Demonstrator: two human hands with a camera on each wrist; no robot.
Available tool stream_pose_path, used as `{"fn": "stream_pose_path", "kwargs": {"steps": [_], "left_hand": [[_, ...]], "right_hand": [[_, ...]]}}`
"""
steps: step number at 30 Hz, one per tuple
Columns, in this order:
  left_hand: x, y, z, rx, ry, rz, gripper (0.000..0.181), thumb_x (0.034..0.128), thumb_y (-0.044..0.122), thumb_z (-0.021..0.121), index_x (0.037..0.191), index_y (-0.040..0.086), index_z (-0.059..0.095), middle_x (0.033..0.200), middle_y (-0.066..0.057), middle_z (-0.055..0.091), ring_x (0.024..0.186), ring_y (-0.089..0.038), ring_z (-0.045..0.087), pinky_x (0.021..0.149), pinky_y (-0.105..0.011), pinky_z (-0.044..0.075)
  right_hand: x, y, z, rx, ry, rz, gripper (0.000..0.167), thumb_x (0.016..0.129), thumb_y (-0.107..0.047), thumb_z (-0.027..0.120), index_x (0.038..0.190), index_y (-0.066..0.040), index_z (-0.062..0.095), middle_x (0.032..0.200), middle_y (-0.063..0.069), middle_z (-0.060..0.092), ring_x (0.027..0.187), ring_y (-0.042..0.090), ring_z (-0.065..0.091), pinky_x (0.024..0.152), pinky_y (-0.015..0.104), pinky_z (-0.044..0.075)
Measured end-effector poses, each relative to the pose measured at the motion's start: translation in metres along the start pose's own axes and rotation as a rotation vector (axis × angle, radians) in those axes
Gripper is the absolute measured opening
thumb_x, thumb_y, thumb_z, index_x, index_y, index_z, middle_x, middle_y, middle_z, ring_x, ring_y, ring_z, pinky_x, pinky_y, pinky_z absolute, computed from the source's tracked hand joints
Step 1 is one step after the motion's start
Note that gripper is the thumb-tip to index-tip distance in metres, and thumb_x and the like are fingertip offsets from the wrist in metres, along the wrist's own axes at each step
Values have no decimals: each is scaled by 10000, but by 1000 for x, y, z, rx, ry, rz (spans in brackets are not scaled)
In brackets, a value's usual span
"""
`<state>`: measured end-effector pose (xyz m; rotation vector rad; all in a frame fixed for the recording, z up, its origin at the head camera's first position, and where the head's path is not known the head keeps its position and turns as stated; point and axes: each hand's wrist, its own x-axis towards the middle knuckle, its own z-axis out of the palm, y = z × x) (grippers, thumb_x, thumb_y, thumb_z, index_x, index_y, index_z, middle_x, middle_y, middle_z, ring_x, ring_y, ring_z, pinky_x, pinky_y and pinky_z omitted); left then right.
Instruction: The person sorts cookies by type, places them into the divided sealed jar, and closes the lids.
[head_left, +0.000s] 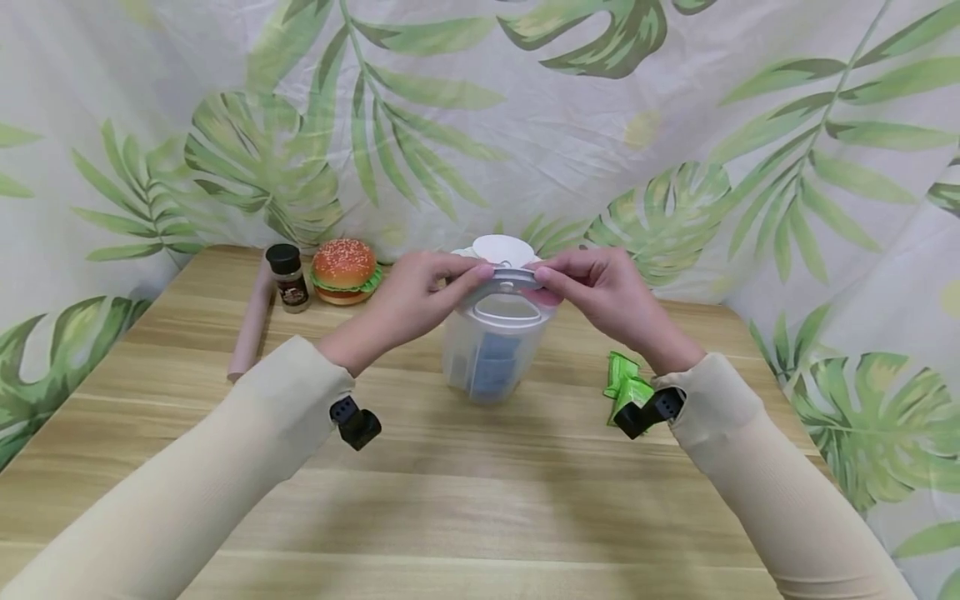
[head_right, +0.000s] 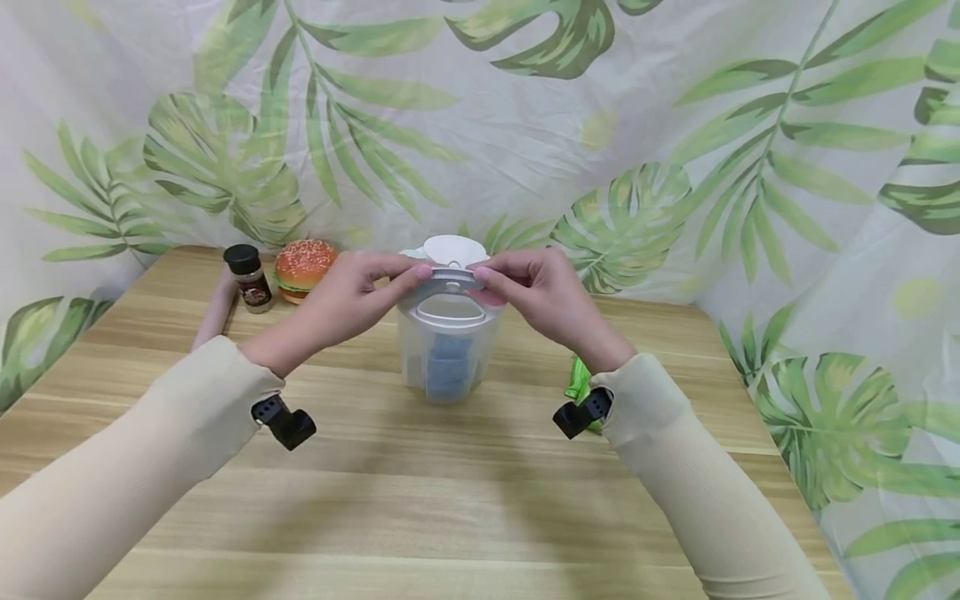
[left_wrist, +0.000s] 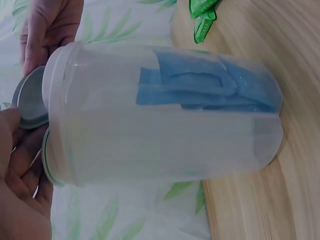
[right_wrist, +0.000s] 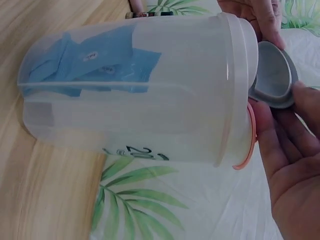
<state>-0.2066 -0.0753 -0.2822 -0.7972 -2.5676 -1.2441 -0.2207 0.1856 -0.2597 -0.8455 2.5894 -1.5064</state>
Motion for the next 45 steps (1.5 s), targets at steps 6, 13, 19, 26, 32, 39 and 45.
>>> {"fn": "stream_pose_path", "kwargs": {"steps": [6,13,19,26,32,39,45], "left_hand": [[-2,-6,-10,-26,-141,11,293,1045,265,665,1302,158,756,1450,-127,656,1423,-292,582,1167,-508,483],[-4,-10,-11,-5,-182,116,351,985,214,747,1334,187,735,1393,-85,701,1450,-292,557,1154,-512,494],[-4,-13,-10,15,-190,185,370,961,182,771,1328,153,739,1313,-48,747,1440,-308,565,1154,-515,496],[-4,-15,-10,37,-196,215,386,952,183,780,1334,149,732,1329,-42,738,1444,-305,562,1149,-515,499],[-5,-15,-10,58,-197,221,411,941,194,794,1344,155,724,1332,-34,737,1449,-290,559,1145,-510,502],[-5,-13,-8,69,-202,216,425,941,187,793,1354,128,712,1345,-54,728,1466,-296,538,1198,-525,446],[-8,-12,-9,80,-197,225,430,939,170,792,1356,111,709,1336,-64,732,1467,-305,536,1228,-528,411]], "right_hand": [[-4,3,-1,21,-92,-68,202,988,-47,711,1167,4,789,1199,172,781,1043,41,742,875,225,616],[-14,9,0,-22,-121,-188,250,927,43,743,1170,3,790,1213,179,774,1128,9,712,931,224,606],[-17,13,2,-103,-108,-290,241,901,52,765,1127,-20,811,1221,153,779,1214,16,689,1012,191,561],[-20,12,4,-179,-93,-316,255,890,58,774,1125,-33,815,1220,139,783,1211,194,725,1002,155,549],[-23,13,8,-246,-67,-375,290,848,95,797,1110,-29,818,1204,145,786,1168,289,737,1007,112,521],[-25,16,10,-262,-45,-442,290,834,110,802,1101,-3,813,1193,170,783,1148,317,739,1013,111,519],[-27,17,13,-270,-37,-475,309,825,131,801,1104,1,811,1213,176,775,1158,336,736,1019,113,517]]}}
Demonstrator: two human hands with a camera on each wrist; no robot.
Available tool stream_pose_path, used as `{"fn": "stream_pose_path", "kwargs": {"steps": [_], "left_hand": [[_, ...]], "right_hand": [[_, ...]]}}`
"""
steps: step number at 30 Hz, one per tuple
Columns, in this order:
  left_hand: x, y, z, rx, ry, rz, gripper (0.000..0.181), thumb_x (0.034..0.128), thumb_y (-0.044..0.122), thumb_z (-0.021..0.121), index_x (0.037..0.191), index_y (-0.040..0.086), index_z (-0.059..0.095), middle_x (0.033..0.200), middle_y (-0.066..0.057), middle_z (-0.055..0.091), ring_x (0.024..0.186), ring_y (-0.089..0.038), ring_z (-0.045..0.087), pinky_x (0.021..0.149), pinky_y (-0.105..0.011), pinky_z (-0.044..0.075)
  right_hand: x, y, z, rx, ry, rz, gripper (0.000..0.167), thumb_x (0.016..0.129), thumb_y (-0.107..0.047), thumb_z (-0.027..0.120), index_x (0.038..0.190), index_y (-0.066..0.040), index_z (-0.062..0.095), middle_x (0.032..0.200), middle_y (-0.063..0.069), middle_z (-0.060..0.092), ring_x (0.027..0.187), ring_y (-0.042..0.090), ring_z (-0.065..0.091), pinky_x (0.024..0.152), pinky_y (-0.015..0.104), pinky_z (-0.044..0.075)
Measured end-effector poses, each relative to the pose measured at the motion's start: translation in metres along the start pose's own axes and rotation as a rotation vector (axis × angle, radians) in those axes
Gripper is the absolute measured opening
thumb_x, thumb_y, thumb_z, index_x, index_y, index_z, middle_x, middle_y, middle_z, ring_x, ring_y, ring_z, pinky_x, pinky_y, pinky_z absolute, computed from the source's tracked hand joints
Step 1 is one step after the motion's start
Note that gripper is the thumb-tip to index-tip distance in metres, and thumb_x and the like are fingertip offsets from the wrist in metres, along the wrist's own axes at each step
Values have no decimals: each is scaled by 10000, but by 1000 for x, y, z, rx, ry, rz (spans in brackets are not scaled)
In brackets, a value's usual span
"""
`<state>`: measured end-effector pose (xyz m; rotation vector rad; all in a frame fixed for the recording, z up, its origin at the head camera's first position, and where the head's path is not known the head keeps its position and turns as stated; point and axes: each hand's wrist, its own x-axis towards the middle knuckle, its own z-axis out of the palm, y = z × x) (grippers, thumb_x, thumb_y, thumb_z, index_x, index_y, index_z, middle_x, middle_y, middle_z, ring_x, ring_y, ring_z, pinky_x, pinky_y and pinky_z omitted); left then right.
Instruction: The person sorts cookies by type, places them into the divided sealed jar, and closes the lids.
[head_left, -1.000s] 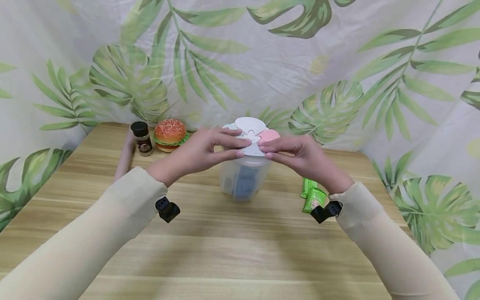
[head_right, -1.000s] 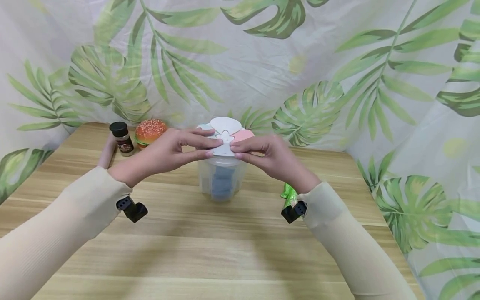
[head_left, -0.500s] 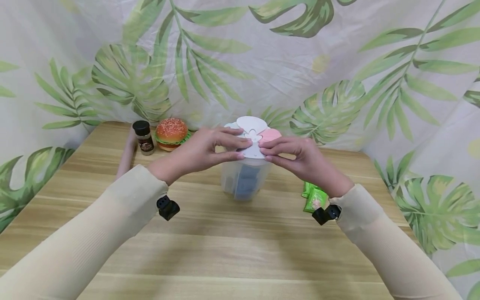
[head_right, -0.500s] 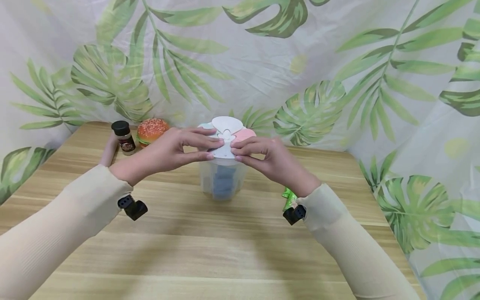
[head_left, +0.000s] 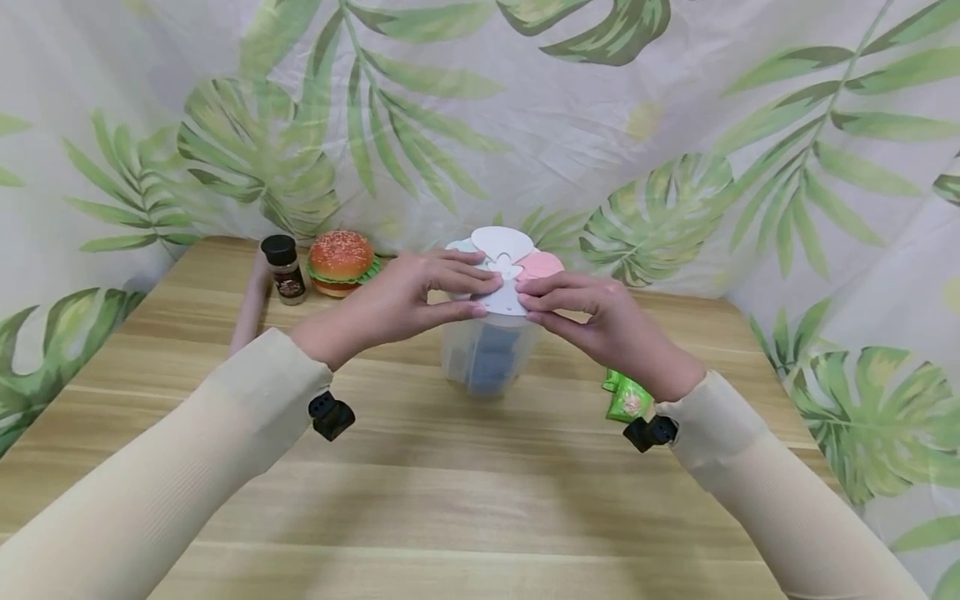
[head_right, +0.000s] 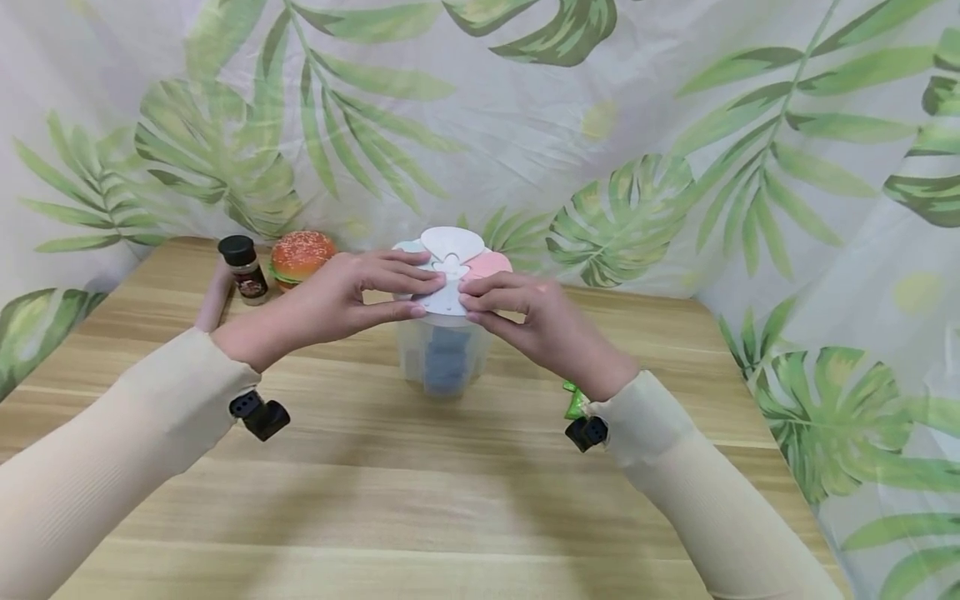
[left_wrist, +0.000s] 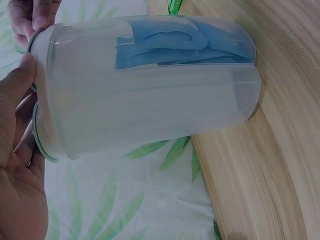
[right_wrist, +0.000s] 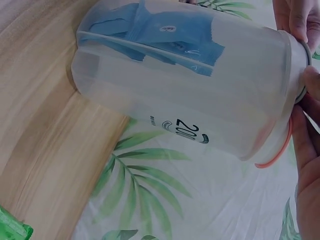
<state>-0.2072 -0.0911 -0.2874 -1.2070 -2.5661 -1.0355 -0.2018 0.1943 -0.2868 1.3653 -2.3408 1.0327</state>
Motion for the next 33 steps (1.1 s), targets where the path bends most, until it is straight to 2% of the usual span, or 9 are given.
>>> {"fn": "stream_pose_path", "kwargs": {"steps": [7,13,16,21,23,26,29,31,33], "left_hand": [[-6,2,2,-13,44,-6,414,952,161,780,1357,112,711,1333,-67,736,1476,-305,525,1289,-553,307],[-10,5,8,-38,102,-37,415,1008,248,718,1403,131,679,1482,-38,642,1568,-248,400,1326,-512,241],[-16,5,16,-39,181,-51,455,1043,297,656,1471,146,617,1597,-27,526,1607,-218,318,1334,-477,232],[-31,6,36,-117,400,-77,554,1107,430,494,1557,105,505,1673,-80,420,1613,-266,303,1339,-460,220],[-38,9,43,-161,452,-119,663,1115,530,393,1600,79,423,1701,-98,365,1619,-285,283,1343,-468,200],[-47,17,54,-241,480,-213,796,1105,621,254,1648,40,276,1740,-124,255,1636,-313,216,1348,-496,156],[-53,23,64,-339,473,-330,804,1107,609,170,1665,30,184,1760,-125,175,1646,-319,165,1349,-512,130],[-57,27,72,-395,462,-392,775,1117,565,144,1663,16,174,1758,-141,168,1645,-330,160,1349,-518,126],[-59,31,78,-435,446,-443,749,1127,521,121,1656,-6,185,1753,-152,180,1641,-337,170,1348,-513,134]], "right_hand": [[2,0,3,-21,12,-42,319,828,141,794,1118,8,801,1230,185,768,1173,347,730,1061,122,495],[2,-4,-1,-10,0,0,313,907,70,757,1205,-25,778,1292,136,752,1261,295,694,1100,158,487],[1,-5,-1,35,47,27,294,952,36,720,1238,-23,756,1329,130,731,1305,215,663,1097,197,510],[-5,4,2,106,273,60,273,997,75,606,1253,75,699,1322,235,695,1282,90,635,1043,199,546],[-10,10,3,123,344,131,302,1031,27,548,1305,76,665,1363,236,671,1285,81,619,1054,191,530],[-14,19,4,205,361,291,392,1107,-140,442,1421,43,589,1480,190,604,1379,159,568,1142,261,491],[-17,31,10,395,286,452,588,1151,-382,294,1547,24,448,1621,180,467,1518,273,440,1283,395,354],[-19,38,16,552,204,547,744,1134,-522,181,1621,26,302,1706,194,318,1601,326,297,1336,464,224],[-21,45,22,683,126,605,863,1097,-620,86,1655,32,174,1751,200,175,1642,350,164,1353,488,123]]}}
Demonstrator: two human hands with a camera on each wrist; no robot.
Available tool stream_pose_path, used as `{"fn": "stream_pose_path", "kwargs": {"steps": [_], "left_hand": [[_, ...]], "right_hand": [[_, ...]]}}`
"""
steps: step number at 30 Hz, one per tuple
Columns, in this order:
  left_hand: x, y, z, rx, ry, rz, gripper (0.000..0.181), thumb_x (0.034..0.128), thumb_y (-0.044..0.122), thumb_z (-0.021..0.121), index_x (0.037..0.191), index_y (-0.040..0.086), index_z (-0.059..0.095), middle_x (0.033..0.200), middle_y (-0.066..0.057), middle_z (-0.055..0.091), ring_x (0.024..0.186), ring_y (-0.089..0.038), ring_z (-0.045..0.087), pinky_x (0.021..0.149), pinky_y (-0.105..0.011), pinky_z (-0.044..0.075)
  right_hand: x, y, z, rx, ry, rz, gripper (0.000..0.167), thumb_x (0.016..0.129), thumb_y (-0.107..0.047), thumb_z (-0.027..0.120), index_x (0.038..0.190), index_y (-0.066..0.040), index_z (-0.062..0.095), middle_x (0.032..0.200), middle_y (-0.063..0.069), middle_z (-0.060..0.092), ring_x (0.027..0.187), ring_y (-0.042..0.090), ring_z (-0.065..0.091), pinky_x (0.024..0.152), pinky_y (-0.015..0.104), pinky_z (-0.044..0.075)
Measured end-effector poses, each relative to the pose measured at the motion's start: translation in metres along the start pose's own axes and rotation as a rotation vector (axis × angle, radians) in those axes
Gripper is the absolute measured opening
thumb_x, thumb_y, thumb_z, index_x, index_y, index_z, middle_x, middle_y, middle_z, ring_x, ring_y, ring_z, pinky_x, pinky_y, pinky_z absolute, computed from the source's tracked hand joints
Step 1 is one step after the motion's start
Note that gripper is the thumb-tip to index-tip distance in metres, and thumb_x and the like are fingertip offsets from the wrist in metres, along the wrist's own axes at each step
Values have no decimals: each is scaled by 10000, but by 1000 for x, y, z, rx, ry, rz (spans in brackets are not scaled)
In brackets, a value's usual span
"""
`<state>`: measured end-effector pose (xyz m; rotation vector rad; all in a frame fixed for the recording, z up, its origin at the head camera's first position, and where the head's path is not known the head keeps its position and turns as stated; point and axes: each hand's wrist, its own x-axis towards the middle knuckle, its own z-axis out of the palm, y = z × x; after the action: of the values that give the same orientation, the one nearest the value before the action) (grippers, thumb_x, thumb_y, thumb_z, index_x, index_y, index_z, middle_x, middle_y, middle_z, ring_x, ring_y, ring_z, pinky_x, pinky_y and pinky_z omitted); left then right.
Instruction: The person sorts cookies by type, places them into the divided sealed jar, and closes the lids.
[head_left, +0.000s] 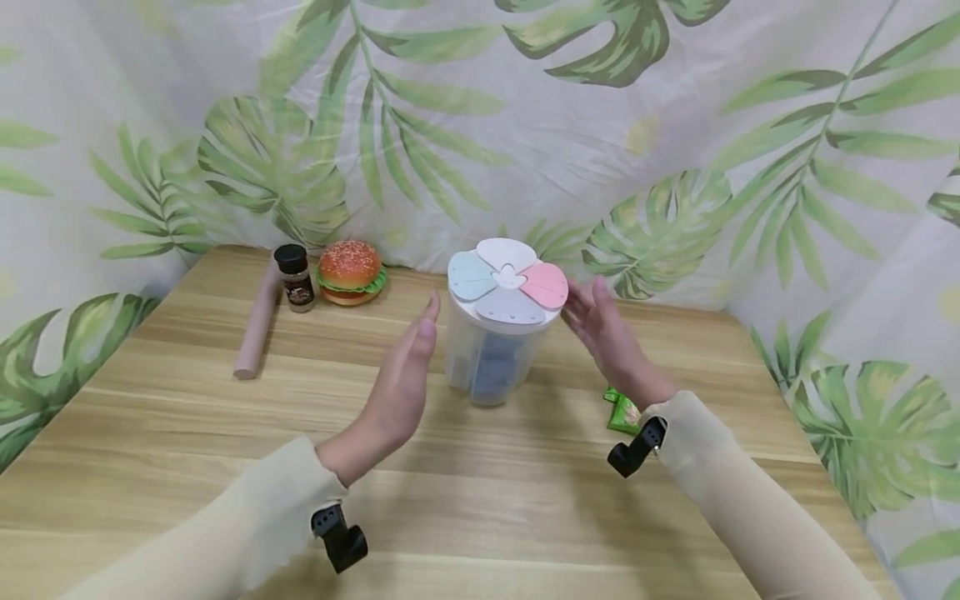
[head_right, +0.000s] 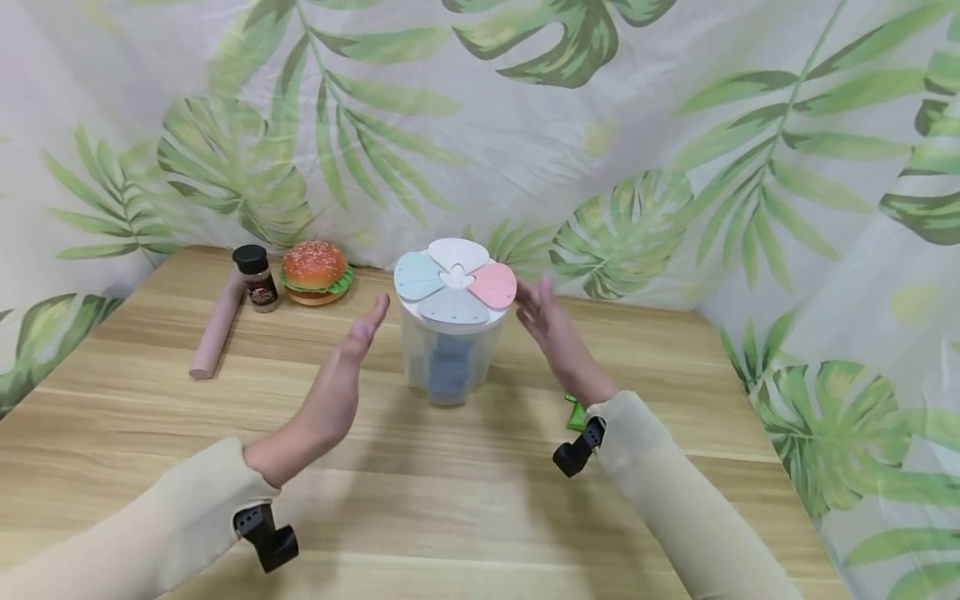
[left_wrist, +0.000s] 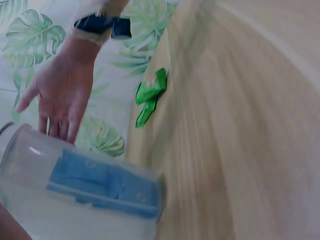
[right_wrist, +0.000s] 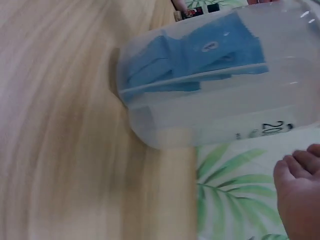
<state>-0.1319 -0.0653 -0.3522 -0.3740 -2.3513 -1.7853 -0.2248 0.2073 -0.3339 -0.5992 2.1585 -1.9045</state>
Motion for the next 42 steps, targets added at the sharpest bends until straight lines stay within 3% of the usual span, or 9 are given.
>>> {"fn": "stream_pose_path", "kwargs": {"steps": [3,7,18,27,31,35,42], "left_hand": [[-6,1,9,-23,-25,-78,723,1138,475,99,1643,-31,211,1743,-166,203,1640,-325,173,1348,-500,137],[-9,2,17,-56,-43,-136,696,1145,438,102,1633,-41,234,1735,-160,228,1636,-295,186,1349,-482,133],[-4,1,23,-49,-84,-105,683,1144,450,113,1659,6,167,1754,-151,162,1643,-293,158,1347,-480,134],[26,-8,14,-85,-156,-180,718,1130,495,55,1679,32,61,1779,-116,53,1664,-280,38,1357,-491,50],[42,-13,5,-131,-178,-190,739,1120,517,34,1683,40,72,1783,-108,61,1667,-271,27,1360,-483,46],[56,-16,-3,-201,-220,-192,802,1094,570,4,1682,32,94,1781,-119,81,1667,-274,38,1362,-480,51],[74,-20,-4,-264,-263,-214,836,1078,562,-33,1669,-14,101,1773,-162,75,1663,-314,39,1362,-488,39]], "right_hand": [[0,11,1,90,-96,82,940,1049,-690,-14,1670,13,55,1772,168,46,1658,335,47,1356,487,60],[1,17,3,158,-150,105,973,1021,-732,-40,1678,-18,32,1780,139,27,1659,322,36,1356,488,62],[-2,20,-3,171,-161,97,970,1026,-745,12,1677,-27,-7,1776,161,-1,1656,351,22,1350,507,43],[-32,16,-5,123,-178,99,960,1055,-709,51,1661,34,-2,1764,219,29,1650,387,56,1332,496,107],[-45,14,1,102,-218,85,927,1077,-668,64,1658,54,26,1759,237,56,1645,407,58,1313,317,246],[-55,13,9,102,-240,69,908,1093,-629,62,1644,92,38,1747,274,56,1635,442,50,1210,139,343],[-70,9,27,93,-205,53,914,1108,-611,115,1619,145,74,1723,322,71,1612,495,73,1190,133,348]]}}
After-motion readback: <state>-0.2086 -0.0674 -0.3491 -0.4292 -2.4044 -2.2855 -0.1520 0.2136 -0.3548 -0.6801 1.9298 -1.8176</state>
